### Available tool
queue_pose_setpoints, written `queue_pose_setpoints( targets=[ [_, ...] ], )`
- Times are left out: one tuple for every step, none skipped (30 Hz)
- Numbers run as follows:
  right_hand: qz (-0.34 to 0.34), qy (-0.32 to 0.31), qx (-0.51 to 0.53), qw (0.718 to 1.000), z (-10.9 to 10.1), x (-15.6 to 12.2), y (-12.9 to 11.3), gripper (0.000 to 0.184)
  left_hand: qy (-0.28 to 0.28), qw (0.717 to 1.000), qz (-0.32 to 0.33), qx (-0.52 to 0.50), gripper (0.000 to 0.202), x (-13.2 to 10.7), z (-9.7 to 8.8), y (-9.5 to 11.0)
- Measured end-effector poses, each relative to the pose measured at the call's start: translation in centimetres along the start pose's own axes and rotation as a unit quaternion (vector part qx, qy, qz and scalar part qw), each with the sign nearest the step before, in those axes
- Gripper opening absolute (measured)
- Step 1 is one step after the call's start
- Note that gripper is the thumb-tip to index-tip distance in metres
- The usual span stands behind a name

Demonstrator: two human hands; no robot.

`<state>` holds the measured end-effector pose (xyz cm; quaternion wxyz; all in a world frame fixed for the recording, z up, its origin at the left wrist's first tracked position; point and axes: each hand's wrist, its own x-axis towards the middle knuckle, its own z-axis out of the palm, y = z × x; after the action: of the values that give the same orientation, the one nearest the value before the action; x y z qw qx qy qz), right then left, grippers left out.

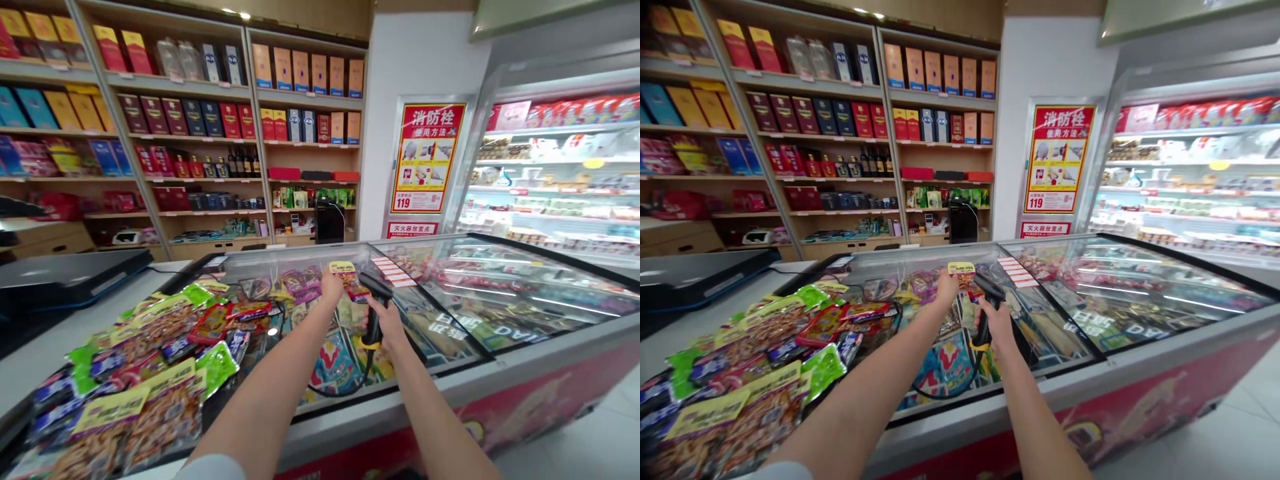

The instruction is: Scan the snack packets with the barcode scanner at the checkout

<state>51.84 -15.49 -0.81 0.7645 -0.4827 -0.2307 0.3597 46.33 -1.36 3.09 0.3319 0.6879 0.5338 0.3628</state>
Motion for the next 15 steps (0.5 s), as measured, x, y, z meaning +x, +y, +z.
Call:
queue_pose_setpoints(
  targets=[
    [-0.007, 0.017, 0.010, 1.000, -0.5, 0.1, -0.3, 0.042, -0.014, 1.000, -0.005, -0.005, 0.029, -0.2, 0.9, 0.5],
    [-0.016, 0.035, 0.020, 0.999, -1.0, 0.2, -0.5, 0.042, -0.027, 1.000, -0.009, -0.008, 0.032, -0.5, 1.8, 0.9],
    [-0.024, 0.052, 0.030, 0.998, -1.4, 0.3, -0.7, 0.043, -0.036, 0.999, -0.011, -0.009, 0.033, -0.8, 2.6, 1.2],
    [-0.033, 0.066, 0.038, 0.997, -1.8, 0.3, -0.9, 0.044, -0.042, 0.999, -0.011, -0.008, 0.035, -1.1, 3.4, 1.4],
    [-0.039, 0.075, 0.044, 0.995, -2.2, 0.3, -1.0, 0.045, -0.047, 0.999, -0.013, -0.008, 0.036, -1.5, 4.2, 1.6],
    [-0.043, 0.081, 0.048, 0.995, -2.5, 0.3, -1.1, 0.046, -0.053, 0.999, -0.013, -0.005, 0.037, -1.9, 4.9, 1.7],
    [-0.045, 0.087, 0.049, 0.994, -2.8, 0.2, -1.2, 0.047, -0.059, 0.998, -0.013, 0.002, 0.038, -2.2, 5.5, 1.7],
    [-0.048, 0.093, 0.049, 0.993, -3.1, 0.2, -1.3, 0.048, -0.067, 0.998, -0.012, 0.017, 0.038, -2.6, 6.0, 1.6],
    [-0.048, 0.096, 0.049, 0.993, -3.3, 0.2, -1.3, 0.049, -0.076, 0.996, -0.009, 0.038, 0.037, -3.0, 6.4, 1.5],
    [-0.047, 0.096, 0.049, 0.993, -3.5, 0.1, -1.3, 0.050, -0.086, 0.994, -0.004, 0.065, 0.036, -3.4, 6.6, 1.3],
    [-0.046, 0.095, 0.048, 0.993, -3.6, 0.0, -1.3, 0.050, -0.091, 0.992, 0.004, 0.093, 0.035, -3.7, 6.8, 1.1],
    [-0.045, 0.092, 0.047, 0.994, -3.7, 0.0, -1.3, 0.050, -0.088, 0.989, 0.016, 0.116, 0.035, -4.0, 6.8, 0.9],
    [-0.044, 0.089, 0.046, 0.994, -3.7, -0.1, -1.3, 0.050, -0.079, 0.988, 0.030, 0.132, 0.036, -4.2, 6.7, 0.7],
    [-0.044, 0.087, 0.045, 0.994, -3.7, -0.2, -1.3, 0.050, -0.064, 0.987, 0.047, 0.140, 0.039, -4.4, 6.5, 0.4],
    [-0.043, 0.085, 0.043, 0.995, -3.6, -0.2, -1.3, 0.050, -0.048, 0.987, 0.061, 0.143, 0.042, -4.5, 6.2, 0.2]
  ],
)
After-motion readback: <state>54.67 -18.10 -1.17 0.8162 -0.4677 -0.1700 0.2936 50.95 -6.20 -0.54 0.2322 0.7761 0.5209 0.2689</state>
